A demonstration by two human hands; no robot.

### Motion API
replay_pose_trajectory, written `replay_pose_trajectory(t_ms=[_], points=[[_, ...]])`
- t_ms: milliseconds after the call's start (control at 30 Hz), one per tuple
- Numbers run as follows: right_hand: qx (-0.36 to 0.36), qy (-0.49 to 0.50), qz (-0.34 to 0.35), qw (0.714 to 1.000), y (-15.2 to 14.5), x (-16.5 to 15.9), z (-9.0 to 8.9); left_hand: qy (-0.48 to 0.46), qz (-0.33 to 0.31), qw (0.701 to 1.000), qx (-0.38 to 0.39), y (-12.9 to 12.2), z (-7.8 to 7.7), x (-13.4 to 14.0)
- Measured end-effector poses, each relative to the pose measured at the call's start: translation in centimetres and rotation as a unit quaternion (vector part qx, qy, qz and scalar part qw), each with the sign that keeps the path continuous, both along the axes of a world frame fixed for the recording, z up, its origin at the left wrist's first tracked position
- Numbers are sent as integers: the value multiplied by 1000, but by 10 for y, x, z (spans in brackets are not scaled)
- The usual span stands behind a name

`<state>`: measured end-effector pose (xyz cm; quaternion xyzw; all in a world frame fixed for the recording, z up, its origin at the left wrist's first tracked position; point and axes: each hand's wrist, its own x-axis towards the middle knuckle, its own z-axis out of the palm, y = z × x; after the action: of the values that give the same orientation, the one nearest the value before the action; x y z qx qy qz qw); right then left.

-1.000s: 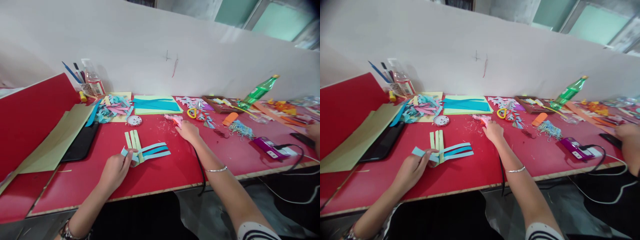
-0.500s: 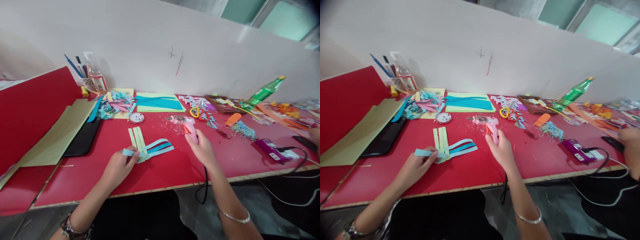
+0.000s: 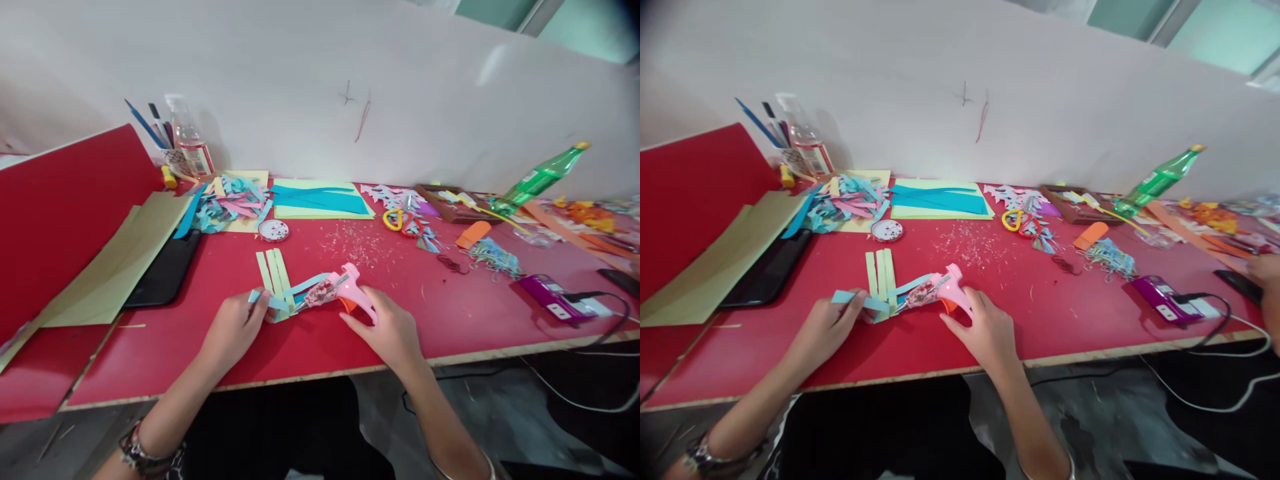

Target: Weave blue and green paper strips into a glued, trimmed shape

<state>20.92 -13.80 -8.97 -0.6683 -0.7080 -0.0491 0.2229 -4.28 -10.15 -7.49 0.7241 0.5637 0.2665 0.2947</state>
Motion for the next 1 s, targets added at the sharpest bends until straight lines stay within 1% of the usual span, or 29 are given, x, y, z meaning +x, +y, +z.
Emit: replay_pose_trajectory(t_ms=[267,633,867,1000], points=[[12,-13,14,1000,2,-3,-1,0,-1,1000,7,0,1,1],[-3,-54,23,998,2,-1,2,0,0,1000,21,1,-3,1],[-15,-58,20,998,-1,3,3,1,3,1000,10,0,0,1],[-28,-65,8,997,-2,7,3,1,5,1000,11,0,1,2]])
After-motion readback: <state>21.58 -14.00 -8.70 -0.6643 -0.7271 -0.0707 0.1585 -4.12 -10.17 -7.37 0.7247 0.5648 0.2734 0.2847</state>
